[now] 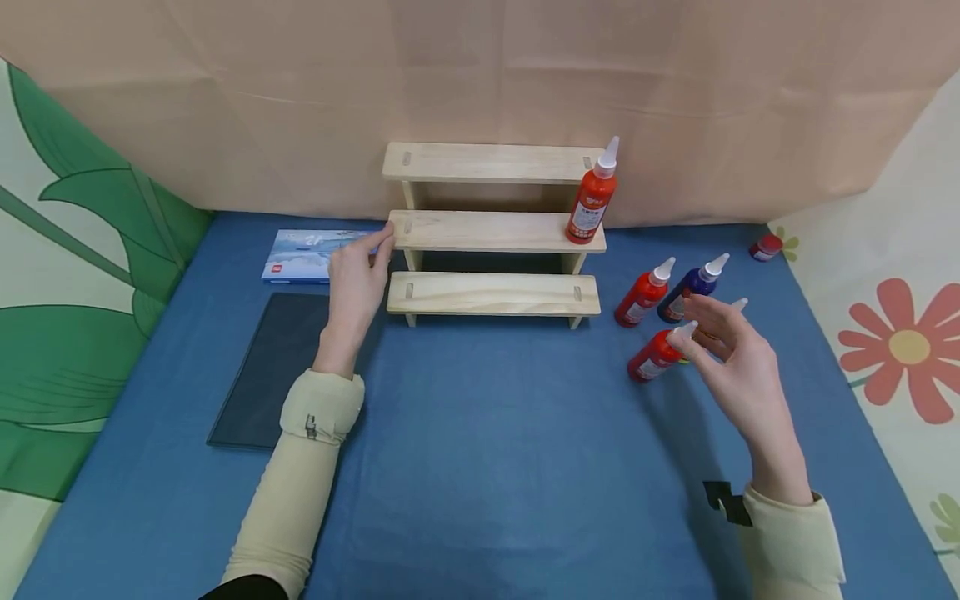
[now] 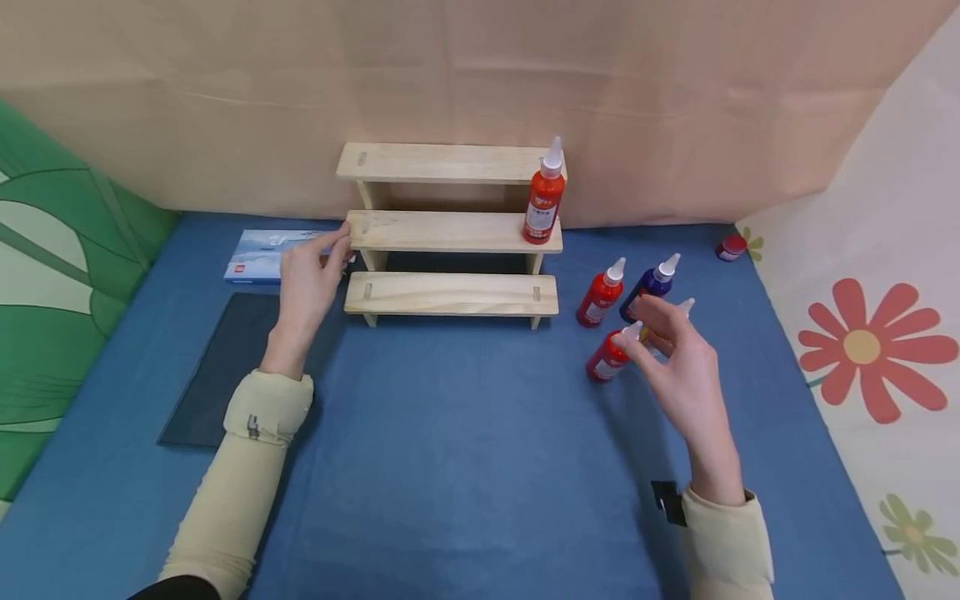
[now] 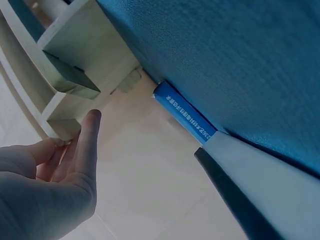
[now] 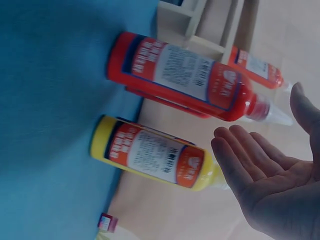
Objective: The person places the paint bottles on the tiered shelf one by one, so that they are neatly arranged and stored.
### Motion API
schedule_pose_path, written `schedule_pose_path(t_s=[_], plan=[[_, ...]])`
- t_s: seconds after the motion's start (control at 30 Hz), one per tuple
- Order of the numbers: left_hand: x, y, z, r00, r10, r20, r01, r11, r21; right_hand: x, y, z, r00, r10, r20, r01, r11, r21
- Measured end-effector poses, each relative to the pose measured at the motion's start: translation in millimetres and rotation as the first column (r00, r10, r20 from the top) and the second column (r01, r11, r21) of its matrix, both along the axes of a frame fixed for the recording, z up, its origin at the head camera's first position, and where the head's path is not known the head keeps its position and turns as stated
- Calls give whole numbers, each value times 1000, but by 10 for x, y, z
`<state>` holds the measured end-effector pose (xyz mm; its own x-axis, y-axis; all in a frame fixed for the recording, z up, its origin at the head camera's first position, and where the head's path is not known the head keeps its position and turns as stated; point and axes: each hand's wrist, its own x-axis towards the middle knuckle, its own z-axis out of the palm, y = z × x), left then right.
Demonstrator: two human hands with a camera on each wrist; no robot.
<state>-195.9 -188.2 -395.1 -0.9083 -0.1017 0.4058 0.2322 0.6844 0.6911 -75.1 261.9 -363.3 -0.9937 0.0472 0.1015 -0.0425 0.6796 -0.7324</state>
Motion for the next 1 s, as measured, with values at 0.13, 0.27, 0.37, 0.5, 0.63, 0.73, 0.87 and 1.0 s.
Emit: schedule_pose_path(t_s=[0.13,0.27,0.37,0.5,0.63,0.73,0.87,1.0], plan=[[-1,11,-7,1000,4,-6,-4,1000,-7,5,38,-94,999,1,33,-1,1000,7],[-9,21,-14,1000,-4,-5,4,1000,0,5,52,-172,998,4,56,-4,1000,5],[-12,25,-14,1000,-8,-2,8,1000,8,3,54,-206,998,7,69,-7,1000,3],[-9,28,-9,1000,-2,9,2,1000,13,1,61,-241,996,14,89,-14,1000,-5],[-7,30,-3,1000,3,15,-4,1000,8,1,69,-280,995,26,100,-24,1000,-19],[-7,26,0,1000,6,17,-7,1000,6,-2,68,-302,993,29,110,-26,999,-24],[-3,17,0,1000,10,18,-10,1000,6,-3,59,-315,991,41,125,-39,999,-15],[-3,6,-4,1000,8,16,-8,1000,10,-4,48,-329,989,60,133,-58,998,-20]])
